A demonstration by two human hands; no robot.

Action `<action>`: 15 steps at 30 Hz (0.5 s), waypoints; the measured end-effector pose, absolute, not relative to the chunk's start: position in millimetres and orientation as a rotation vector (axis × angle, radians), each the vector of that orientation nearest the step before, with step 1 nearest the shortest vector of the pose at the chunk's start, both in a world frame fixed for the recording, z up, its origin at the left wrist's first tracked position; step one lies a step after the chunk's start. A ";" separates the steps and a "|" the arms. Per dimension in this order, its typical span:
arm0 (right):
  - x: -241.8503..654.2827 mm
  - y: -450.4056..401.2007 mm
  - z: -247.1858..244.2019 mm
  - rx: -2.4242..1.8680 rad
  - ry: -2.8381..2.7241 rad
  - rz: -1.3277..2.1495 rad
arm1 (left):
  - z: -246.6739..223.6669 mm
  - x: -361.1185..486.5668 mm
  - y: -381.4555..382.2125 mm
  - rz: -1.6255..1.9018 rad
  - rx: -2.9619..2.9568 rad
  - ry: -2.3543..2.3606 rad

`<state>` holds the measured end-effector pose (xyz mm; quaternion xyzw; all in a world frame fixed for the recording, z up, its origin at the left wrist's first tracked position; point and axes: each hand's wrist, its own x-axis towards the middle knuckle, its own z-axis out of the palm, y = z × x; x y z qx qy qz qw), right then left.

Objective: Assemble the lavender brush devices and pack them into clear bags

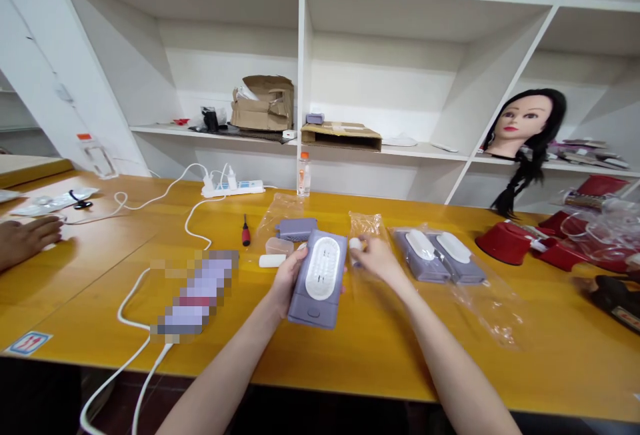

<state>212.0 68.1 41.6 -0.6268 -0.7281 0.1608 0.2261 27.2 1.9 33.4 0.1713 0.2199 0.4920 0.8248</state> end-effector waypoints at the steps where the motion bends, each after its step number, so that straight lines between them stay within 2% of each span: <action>1: 217.2 64.9 50.3 -1.656 -1.952 0.482 | 30.6 25.4 1.6 0.970 0.385 0.449; 6: 229.4 40.1 79.6 -0.965 -1.672 0.954 | 19.8 17.6 -3.1 0.750 0.507 0.352; 15: 227.3 22.8 77.1 -0.651 -1.887 1.053 | 0.6 15.2 0.1 0.646 0.710 0.365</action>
